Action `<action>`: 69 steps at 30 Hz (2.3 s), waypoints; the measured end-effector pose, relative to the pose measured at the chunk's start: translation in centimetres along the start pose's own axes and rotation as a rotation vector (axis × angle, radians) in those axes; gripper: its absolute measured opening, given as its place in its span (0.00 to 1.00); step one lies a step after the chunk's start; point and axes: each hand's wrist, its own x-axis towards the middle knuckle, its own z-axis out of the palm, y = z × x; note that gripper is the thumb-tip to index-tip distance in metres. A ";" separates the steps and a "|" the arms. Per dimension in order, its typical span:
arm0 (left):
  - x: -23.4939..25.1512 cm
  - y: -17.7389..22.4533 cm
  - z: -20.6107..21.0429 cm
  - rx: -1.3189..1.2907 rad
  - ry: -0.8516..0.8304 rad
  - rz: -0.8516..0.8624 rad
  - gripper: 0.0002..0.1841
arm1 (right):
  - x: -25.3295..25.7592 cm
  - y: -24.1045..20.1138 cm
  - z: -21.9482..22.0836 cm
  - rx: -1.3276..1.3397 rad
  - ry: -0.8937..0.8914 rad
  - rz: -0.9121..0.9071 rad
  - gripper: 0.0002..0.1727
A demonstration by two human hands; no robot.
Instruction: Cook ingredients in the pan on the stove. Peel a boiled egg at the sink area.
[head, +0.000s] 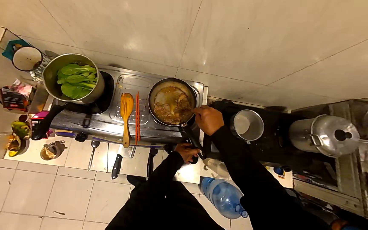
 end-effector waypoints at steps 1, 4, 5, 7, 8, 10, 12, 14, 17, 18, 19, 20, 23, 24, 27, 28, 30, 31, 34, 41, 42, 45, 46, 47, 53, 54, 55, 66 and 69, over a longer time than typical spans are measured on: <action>0.0 0.1 0.0 -0.001 0.000 0.000 0.18 | 0.3 -0.1 0.2 0.011 0.023 0.012 0.14; 0.0 0.0 0.0 -0.016 -0.006 0.000 0.18 | 0.3 0.0 0.2 0.034 0.068 0.002 0.14; 0.0 0.0 -0.1 -0.016 -0.007 0.004 0.18 | 0.1 0.1 -0.1 0.037 0.067 -0.005 0.14; 0.0 0.0 -0.3 -0.014 -0.009 0.011 0.17 | -0.8 -0.3 -0.9 0.042 -0.014 -0.021 0.13; -0.1 0.1 -0.4 -0.008 -0.011 0.009 0.17 | -1.2 -0.7 -1.0 0.044 -0.078 -0.018 0.13; -0.1 0.1 -0.4 0.006 -0.011 -0.003 0.17 | -1.4 -1.3 -0.2 0.011 -0.129 0.004 0.14; 0.0 0.0 -0.3 0.006 -0.005 -0.003 0.16 | -0.8 -1.2 1.0 -0.022 -0.069 0.020 0.14; 0.0 0.1 -0.4 0.007 -0.001 -0.011 0.17 | -0.1 -0.8 1.1 -0.011 -0.005 0.015 0.14; -0.2 0.1 -0.5 0.011 0.002 -0.011 0.17 | -0.2 -0.3 0.5 -0.011 0.082 -0.009 0.13; -0.3 0.2 -0.5 0.014 0.000 -0.011 0.17 | -0.4 -0.3 0.5 -0.010 0.081 -0.012 0.13; -0.2 0.3 -0.5 0.017 -0.004 -0.010 0.17 | -0.6 -0.3 0.7 -0.011 0.068 -0.018 0.13; -0.2 0.2 -0.5 0.017 -0.010 -0.011 0.17 | -0.8 -0.3 0.8 -0.015 0.036 -0.014 0.13; -0.2 0.3 -0.8 0.019 -0.018 0.010 0.16 | -0.4 -0.5 0.2 -0.023 -0.009 -0.002 0.13; -0.3 0.3 -0.9 0.025 -0.020 0.009 0.16 | -0.2 -0.7 0.0 -0.023 0.019 -0.013 0.13; -0.4 0.3 -0.7 0.054 -0.008 -0.005 0.16 | 0.3 -1.7 -0.1 -0.022 -0.010 -0.021 0.13; -0.5 0.4 -0.7 0.067 -0.004 -0.013 0.17 | 0.6 -1.9 -0.2 -0.034 -0.064 -0.008 0.13; -0.6 0.6 -0.9 0.091 -0.007 -0.036 0.19 | 1.2 -1.9 -0.7 -0.039 -0.091 0.006 0.13; -0.6 0.7 -0.9 0.091 -0.008 -0.037 0.19 | 1.8 -2.0 -1.1 -0.036 -0.080 0.022 0.14; -0.6 0.6 -0.9 0.092 -0.015 -0.040 0.17 | 4.4 -2.2 -2.1 -0.077 -0.142 0.095 0.16; -0.4 0.5 -1.1 0.095 -0.022 -0.046 0.17 | 7.0 -4.0 -2.7 -0.190 -0.406 0.090 0.11; -0.4 0.5 -1.1 0.097 -0.021 -0.045 0.17 | 7.1 -3.7 -2.1 -0.143 -0.411 0.081 0.11; -0.3 0.7 -1.1 0.115 -0.026 -0.056 0.17 | 7.5 -2.5 0.1 0.088 -0.382 0.078 0.11; -0.3 0.7 -1.1 0.120 -0.027 -0.059 0.17 | 7.6 -2.1 0.7 0.155 -0.372 0.075 0.11; -0.3 0.6 -1.1 0.117 -0.028 -0.060 0.17 | 7.5 -1.6 1.1 0.219 -0.367 0.076 0.10; -0.1 0.3 -1.4 0.103 -0.040 -0.044 0.19 | 6.3 0.3 -0.7 0.407 -0.294 0.120 0.08; -0.1 0.3 -1.4 0.105 -0.045 -0.043 0.19 | 6.2 0.5 -1.3 0.401 -0.270 0.125 0.08; -0.1 0.3 -1.4 0.108 -0.047 -0.042 0.18 | 6.0 0.6 -1.8 0.382 -0.241 0.129 0.08; -0.3 0.7 -1.2 0.114 -0.045 -0.058 0.16 | 8.4 -1.9 -0.9 0.135 0.042 0.159 0.21; -0.3 0.5 -1.4 0.098 -0.047 -0.049 0.17 | 7.5 -1.6 -0.9 0.171 0.144 0.154 0.19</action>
